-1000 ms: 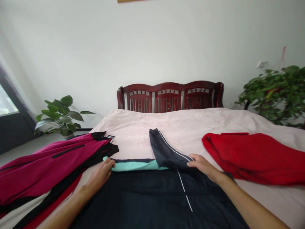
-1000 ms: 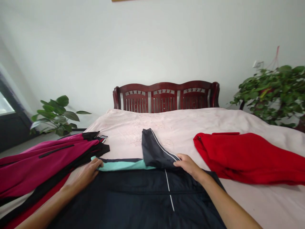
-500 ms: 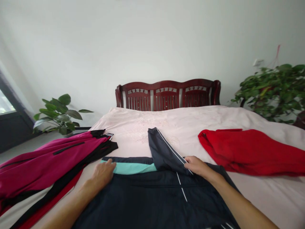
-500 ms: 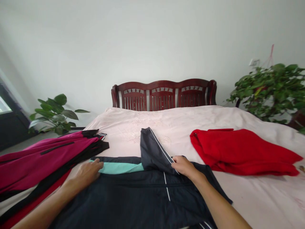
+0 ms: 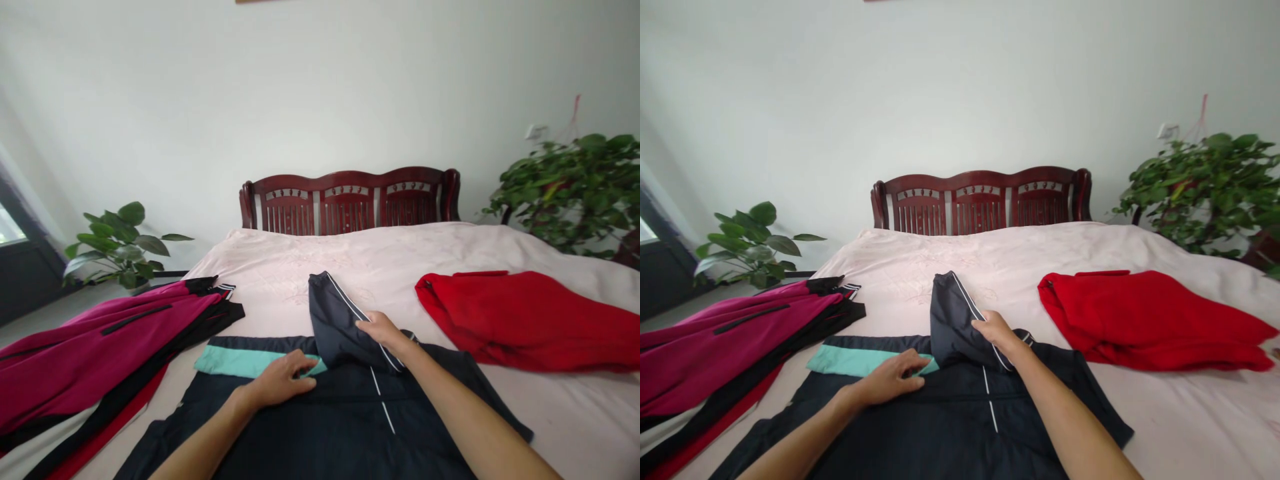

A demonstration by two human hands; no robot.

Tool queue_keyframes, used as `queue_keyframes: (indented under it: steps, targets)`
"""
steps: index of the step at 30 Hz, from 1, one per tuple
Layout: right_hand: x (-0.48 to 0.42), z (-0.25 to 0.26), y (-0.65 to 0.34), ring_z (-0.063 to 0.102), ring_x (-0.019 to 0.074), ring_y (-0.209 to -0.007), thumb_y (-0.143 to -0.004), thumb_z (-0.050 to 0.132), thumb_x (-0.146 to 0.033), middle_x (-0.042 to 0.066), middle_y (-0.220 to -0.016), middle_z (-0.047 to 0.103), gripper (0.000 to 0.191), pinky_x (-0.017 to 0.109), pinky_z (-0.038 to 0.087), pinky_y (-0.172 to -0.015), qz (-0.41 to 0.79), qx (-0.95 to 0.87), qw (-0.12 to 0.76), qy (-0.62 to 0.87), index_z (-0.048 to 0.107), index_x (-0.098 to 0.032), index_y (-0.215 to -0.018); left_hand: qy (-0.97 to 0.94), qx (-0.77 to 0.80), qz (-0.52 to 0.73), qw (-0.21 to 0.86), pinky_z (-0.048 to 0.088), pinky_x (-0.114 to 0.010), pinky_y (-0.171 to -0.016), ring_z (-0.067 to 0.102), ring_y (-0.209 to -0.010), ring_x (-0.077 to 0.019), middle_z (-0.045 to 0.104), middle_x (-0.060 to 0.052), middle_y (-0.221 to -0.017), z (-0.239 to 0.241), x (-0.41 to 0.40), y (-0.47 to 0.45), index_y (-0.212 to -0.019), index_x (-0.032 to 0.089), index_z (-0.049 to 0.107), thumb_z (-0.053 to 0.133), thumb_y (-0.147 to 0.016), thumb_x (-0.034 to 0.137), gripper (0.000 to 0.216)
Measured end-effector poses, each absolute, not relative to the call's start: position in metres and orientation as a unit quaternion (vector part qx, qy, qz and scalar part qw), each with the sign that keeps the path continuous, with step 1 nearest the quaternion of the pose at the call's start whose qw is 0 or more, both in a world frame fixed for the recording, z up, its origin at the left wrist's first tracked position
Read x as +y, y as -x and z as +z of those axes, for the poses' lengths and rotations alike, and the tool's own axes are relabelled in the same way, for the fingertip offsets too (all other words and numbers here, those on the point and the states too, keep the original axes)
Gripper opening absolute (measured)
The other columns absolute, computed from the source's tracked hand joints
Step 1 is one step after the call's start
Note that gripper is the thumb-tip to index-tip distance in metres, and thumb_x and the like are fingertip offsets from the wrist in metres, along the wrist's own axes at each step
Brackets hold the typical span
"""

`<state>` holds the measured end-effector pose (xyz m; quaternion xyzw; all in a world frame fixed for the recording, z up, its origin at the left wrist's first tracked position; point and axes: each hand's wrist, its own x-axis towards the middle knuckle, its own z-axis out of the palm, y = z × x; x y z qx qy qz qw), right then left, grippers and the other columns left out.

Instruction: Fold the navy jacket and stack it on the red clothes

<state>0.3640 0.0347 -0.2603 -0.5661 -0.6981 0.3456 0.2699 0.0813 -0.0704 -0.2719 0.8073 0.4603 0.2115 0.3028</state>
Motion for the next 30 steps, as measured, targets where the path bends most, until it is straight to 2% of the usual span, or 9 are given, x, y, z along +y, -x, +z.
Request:
queue_keyframes:
  steps: [2, 5, 9, 14, 19, 23, 25, 27, 30]
  targets:
    - [0.029, -0.254, -0.364, 0.065, 0.0224, -0.092, -0.08, 0.054, -0.038, 0.004, -0.094, 0.072, 0.031, 0.03, 0.049, -0.08, 0.408, -0.695, 0.319, 0.498, 0.067, -0.016, -0.098, -0.726, 0.464, 0.27, 0.43, 0.047, -0.029, -0.079, 0.063, -0.082, -0.0192, 0.069, -0.004, -0.09, -0.27, -0.061, -0.078, -0.109, 0.025, 0.073, 0.057, -0.086, 0.051, 0.039]
    - [0.017, -0.239, -0.366, 0.066, 0.0218, -0.088, -0.075, 0.063, -0.041, 0.003, -0.095, 0.072, 0.038, 0.033, 0.05, -0.082, 0.552, -0.655, 0.356, 0.374, 0.067, -0.017, -0.104, -0.521, 0.453, 0.335, 0.64, 0.048, -0.025, -0.065, 0.064, -0.066, -0.0157, 0.071, -0.006, -0.078, -0.267, -0.04, -0.085, -0.105, 0.017, 0.072, 0.054, -0.088, 0.055, 0.045]
    - [0.001, -0.221, -0.367, 0.066, 0.0189, -0.079, -0.07, 0.071, -0.035, 0.003, -0.091, 0.073, 0.038, 0.032, 0.05, -0.077, 0.647, -0.624, 0.31, 0.31, 0.069, -0.018, -0.104, -0.262, 0.397, 0.374, 0.796, 0.054, -0.031, -0.075, 0.071, -0.074, -0.0219, 0.075, -0.013, -0.083, -0.27, -0.014, -0.112, -0.105, 0.009, 0.068, 0.059, -0.088, 0.045, 0.041]
    - [-0.01, -0.221, -0.381, 0.064, 0.0167, -0.076, -0.069, 0.071, -0.031, 0.0, -0.083, 0.071, 0.032, 0.028, 0.049, -0.075, 0.646, -0.636, 0.274, 0.322, 0.071, -0.017, -0.098, -0.209, 0.368, 0.453, 0.785, 0.052, -0.042, -0.094, 0.072, -0.091, -0.0285, 0.076, -0.015, -0.091, -0.272, -0.004, -0.134, -0.113, 0.007, 0.065, 0.056, -0.089, 0.033, 0.036]
    - [-0.013, -0.241, -0.409, 0.063, 0.0174, -0.071, -0.064, 0.068, -0.029, -0.001, -0.077, 0.071, 0.024, 0.025, 0.046, -0.065, 0.582, -0.664, 0.199, 0.426, 0.071, -0.018, -0.086, -0.222, 0.292, 0.577, 0.73, 0.049, -0.04, -0.1, 0.071, -0.099, -0.0249, 0.077, -0.01, -0.099, -0.244, -0.025, -0.117, -0.127, 0.011, 0.059, 0.056, -0.085, 0.013, 0.042]
    - [-0.017, -0.25, -0.421, 0.061, 0.0176, -0.069, -0.06, 0.057, -0.022, -0.002, -0.073, 0.069, 0.024, 0.024, 0.042, -0.06, 0.517, -0.69, 0.209, 0.461, 0.068, -0.019, -0.082, -0.22, 0.196, 0.667, 0.685, 0.049, -0.038, -0.101, 0.068, -0.109, -0.0233, 0.076, -0.006, -0.105, -0.23, -0.069, -0.088, -0.131, 0.019, 0.057, 0.051, -0.083, 0.005, 0.05]
    - [-0.018, -0.251, -0.421, 0.061, 0.019, -0.074, -0.058, 0.053, -0.021, -0.002, -0.076, 0.069, 0.026, 0.024, 0.043, -0.063, 0.501, -0.706, 0.222, 0.448, 0.066, -0.02, -0.08, -0.189, 0.191, 0.659, 0.703, 0.054, -0.036, -0.093, 0.068, -0.106, -0.0223, 0.075, -0.005, -0.105, -0.234, -0.092, -0.074, -0.125, 0.022, 0.059, 0.051, -0.09, 0.018, 0.036]
    - [-0.019, -0.251, -0.418, 0.061, 0.0192, -0.075, -0.054, 0.049, -0.019, -0.002, -0.076, 0.068, 0.028, 0.025, 0.043, -0.064, 0.478, -0.726, 0.23, 0.438, 0.064, -0.02, -0.077, -0.141, 0.206, 0.636, 0.73, 0.058, -0.029, -0.073, 0.072, -0.088, -0.0196, 0.075, -0.006, -0.094, -0.242, -0.108, -0.061, -0.11, 0.021, 0.062, 0.048, -0.095, 0.039, 0.028]
    - [-0.018, -0.254, -0.414, 0.06, 0.0191, -0.074, -0.049, 0.045, -0.015, -0.001, -0.076, 0.067, 0.032, 0.025, 0.042, -0.064, 0.433, -0.755, 0.23, 0.435, 0.063, -0.019, -0.076, -0.08, 0.234, 0.623, 0.743, 0.043, -0.019, -0.043, 0.06, -0.054, -0.0105, 0.067, -0.002, -0.072, -0.251, -0.114, -0.044, -0.09, 0.019, 0.06, 0.042, -0.096, 0.054, 0.04]
